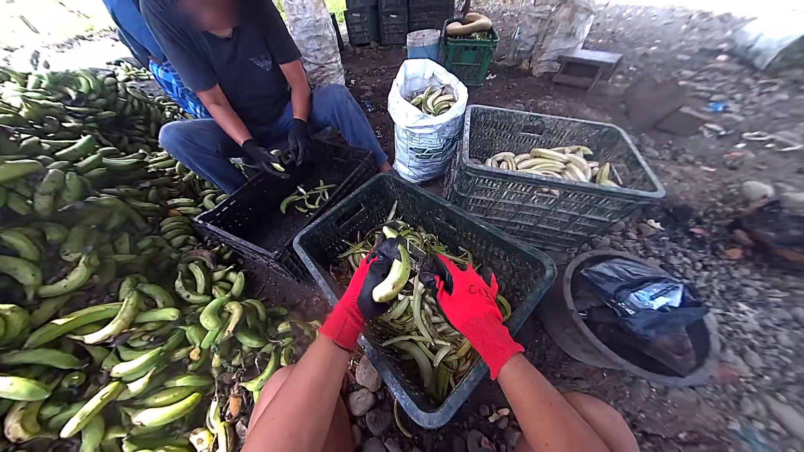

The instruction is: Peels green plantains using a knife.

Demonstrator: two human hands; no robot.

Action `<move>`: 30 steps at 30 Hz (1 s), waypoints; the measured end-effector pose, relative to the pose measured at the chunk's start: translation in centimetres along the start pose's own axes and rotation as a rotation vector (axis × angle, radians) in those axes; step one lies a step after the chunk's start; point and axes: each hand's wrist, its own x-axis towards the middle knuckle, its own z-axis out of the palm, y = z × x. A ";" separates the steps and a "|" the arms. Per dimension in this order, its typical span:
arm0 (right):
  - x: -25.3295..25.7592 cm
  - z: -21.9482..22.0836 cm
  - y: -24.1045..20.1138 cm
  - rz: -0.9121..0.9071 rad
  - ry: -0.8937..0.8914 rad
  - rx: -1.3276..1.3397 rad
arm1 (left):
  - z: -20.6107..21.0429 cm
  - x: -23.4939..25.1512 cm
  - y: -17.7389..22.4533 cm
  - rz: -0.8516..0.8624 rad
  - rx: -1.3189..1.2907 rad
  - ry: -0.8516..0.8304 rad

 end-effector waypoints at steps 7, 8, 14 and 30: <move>2.7 -1.6 2.9 -0.062 -0.034 -0.011 | -0.8 0.1 0.6 -0.231 0.076 -0.482; 2.8 -1.5 3.1 -0.041 -0.028 0.014 | -0.8 0.3 0.6 -0.241 0.054 -0.432; 0.1 1.1 1.0 -0.016 -0.049 0.103 | 0.8 1.5 -0.7 0.094 0.125 0.487; 1.2 -0.7 1.2 -0.004 -0.055 0.022 | -0.2 0.2 0.1 -0.067 0.167 -0.074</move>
